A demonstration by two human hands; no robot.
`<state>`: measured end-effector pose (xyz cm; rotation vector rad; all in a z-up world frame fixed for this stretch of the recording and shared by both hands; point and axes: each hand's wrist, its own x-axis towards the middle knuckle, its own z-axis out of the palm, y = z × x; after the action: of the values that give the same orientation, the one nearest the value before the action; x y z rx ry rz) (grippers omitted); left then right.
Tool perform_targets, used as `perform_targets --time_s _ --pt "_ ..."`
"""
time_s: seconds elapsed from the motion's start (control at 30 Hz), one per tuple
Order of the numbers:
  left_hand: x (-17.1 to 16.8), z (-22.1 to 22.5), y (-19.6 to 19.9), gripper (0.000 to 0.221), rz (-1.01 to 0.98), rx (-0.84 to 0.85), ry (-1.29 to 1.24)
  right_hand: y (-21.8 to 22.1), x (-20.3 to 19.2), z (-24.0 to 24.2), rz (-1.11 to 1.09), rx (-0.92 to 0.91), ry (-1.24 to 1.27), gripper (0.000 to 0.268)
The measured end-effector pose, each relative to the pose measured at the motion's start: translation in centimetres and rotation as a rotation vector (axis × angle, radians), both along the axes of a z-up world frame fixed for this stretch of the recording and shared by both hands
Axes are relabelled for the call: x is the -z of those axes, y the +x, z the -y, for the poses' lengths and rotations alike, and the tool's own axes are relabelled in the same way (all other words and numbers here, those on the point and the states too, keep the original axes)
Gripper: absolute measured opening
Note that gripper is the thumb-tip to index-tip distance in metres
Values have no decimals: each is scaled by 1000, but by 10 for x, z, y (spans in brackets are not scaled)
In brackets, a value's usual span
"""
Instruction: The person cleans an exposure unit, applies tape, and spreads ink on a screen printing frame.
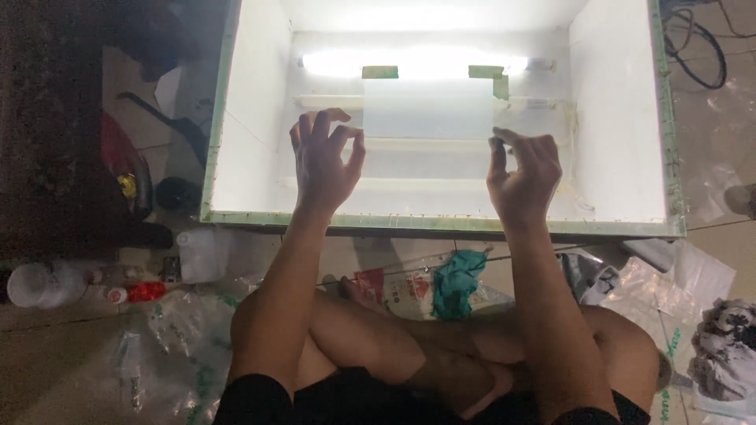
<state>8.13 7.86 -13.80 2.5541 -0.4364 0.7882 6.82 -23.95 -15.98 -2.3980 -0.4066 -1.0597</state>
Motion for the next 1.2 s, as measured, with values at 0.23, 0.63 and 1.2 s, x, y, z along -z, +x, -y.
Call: perform_targets --time_s 0.23,0.63,1.2 --pt "-113 33 72 11 273 73 -40 9 -37 -10 38 -36 169 13" --pt "-360 94 250 27 686 -29 140 211 -346 -34 275 14 -2 44" --pt "-418 84 272 66 57 -234 269 264 -433 -76 -164 366 -470 82"
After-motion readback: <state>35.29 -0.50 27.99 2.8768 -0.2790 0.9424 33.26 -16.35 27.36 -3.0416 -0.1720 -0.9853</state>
